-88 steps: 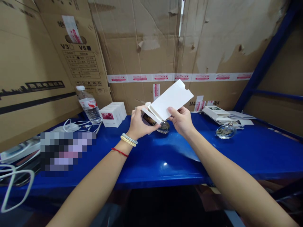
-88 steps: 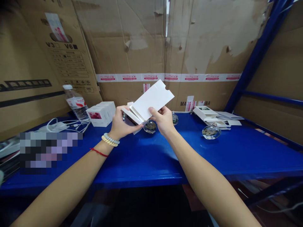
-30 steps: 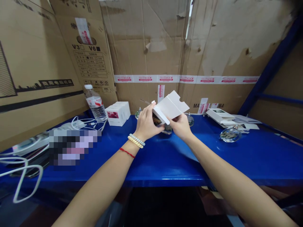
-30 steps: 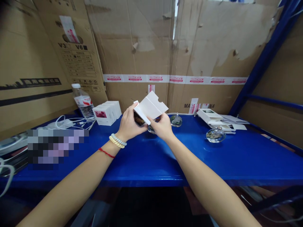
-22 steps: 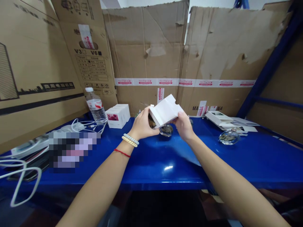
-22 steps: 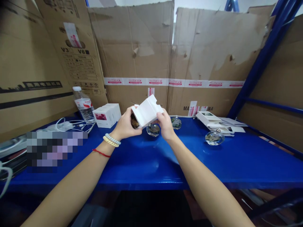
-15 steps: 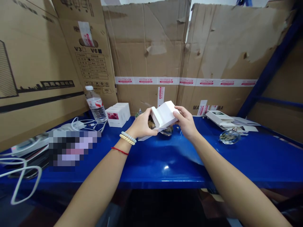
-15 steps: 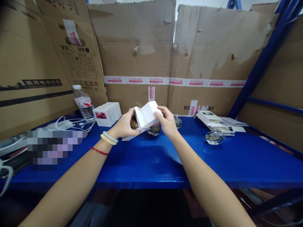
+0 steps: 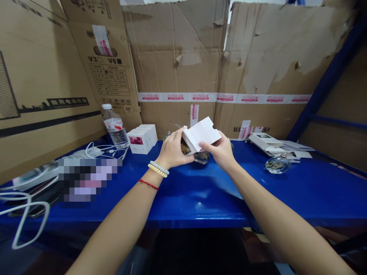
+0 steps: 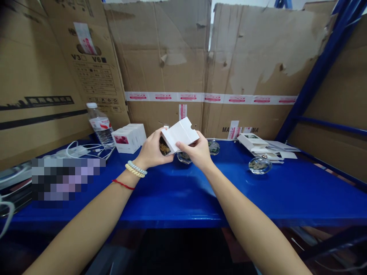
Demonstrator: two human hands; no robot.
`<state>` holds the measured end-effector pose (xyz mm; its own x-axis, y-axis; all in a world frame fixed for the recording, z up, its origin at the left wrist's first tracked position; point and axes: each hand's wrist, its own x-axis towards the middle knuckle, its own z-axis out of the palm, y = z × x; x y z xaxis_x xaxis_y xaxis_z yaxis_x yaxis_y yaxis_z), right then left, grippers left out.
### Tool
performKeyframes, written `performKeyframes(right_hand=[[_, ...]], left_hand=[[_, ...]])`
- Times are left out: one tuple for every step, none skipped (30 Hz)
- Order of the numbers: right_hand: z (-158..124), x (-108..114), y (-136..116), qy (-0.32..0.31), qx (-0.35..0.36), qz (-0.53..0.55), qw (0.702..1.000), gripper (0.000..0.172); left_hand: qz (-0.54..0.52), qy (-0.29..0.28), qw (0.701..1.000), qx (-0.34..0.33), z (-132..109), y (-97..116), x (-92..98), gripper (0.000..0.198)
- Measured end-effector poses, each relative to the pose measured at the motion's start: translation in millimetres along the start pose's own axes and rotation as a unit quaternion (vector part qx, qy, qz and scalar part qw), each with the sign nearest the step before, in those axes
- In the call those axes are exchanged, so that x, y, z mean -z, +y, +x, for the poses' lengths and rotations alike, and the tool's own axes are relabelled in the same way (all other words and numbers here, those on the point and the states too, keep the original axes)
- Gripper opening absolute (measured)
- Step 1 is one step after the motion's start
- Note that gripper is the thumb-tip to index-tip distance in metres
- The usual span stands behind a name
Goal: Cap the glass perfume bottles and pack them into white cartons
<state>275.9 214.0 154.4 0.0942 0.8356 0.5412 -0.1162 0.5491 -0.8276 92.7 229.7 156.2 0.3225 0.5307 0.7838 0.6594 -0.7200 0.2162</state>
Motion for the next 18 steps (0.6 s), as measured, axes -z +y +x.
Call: performKeyframes(right_hand=[[0,-1,2,0.014,0.020,-0.004,1.000,0.056],[0,-2,2,0.029,0.035,-0.009,0.999,0.054],[1,-1,2,0.044,0.042,-0.014,0.998,0.052],[3,0,1,0.058,0.041,-0.015,0.997,0.051],[5,3,-1,0.074,0.035,-0.012,0.997,0.050],[7,6,-4,0.089,0.026,-0.005,0.996,0.049],[10,11,-7,0.103,0.019,0.004,0.994,0.049],[12,15,-10,0.112,0.016,0.014,0.993,0.049],[15,20,-12,0.116,0.016,0.021,0.993,0.048],[17,24,-14,0.113,0.017,0.024,0.993,0.048],[18,27,-16,0.105,0.018,0.024,0.994,0.048],[19,30,-17,0.093,0.016,0.023,0.995,0.049],[20,31,-17,0.081,0.012,0.024,0.996,0.050],[20,32,-17,0.069,0.008,0.027,0.997,0.051],[20,32,-17,0.060,0.005,0.032,0.998,0.052],[20,32,-17,0.054,0.003,0.039,0.998,0.053],[20,32,-16,0.051,0.002,0.045,0.998,0.054],[20,32,-16,0.053,0.003,0.051,0.997,0.055]], left_hand=[[0.004,0.001,1.000,-0.002,0,1,-1.2,0.087],[0.002,-0.001,1.000,0.000,-1,0,-1.9,0.088],[-0.006,-0.006,1.000,0.004,0,-1,-2.0,0.088],[-0.020,-0.012,1.000,0.011,0,-3,-1.5,0.088],[-0.038,-0.017,0.999,0.018,1,-5,-0.6,0.088],[-0.061,-0.020,0.998,0.025,2,-9,0.8,0.087],[-0.088,-0.024,0.995,0.031,4,-13,2.5,0.085],[-0.119,-0.032,0.992,0.038,5,-17,4.5,0.083],[-0.153,-0.045,0.986,0.047,6,-21,6.6,0.080],[-0.188,-0.064,0.978,0.058,7,-26,8.8,0.077],[-0.223,-0.088,0.968,0.072,8,-29,11.0,0.076],[-0.256,-0.114,0.956,0.087,9,-32,13.3,0.076],[-0.287,-0.135,0.943,0.102,9,-34,15.5,0.077],[-0.315,-0.150,0.930,0.116,9,-36,17.7,0.078],[-0.340,-0.160,0.918,0.127,8,-36,19.7,0.079],[-0.361,-0.167,0.908,0.135,8,-35,21.5,0.081],[-0.377,-0.170,0.900,0.141,7,-34,22.9,0.082],[-0.389,-0.173,0.893,0.147,7,-32,23.8,0.082]])
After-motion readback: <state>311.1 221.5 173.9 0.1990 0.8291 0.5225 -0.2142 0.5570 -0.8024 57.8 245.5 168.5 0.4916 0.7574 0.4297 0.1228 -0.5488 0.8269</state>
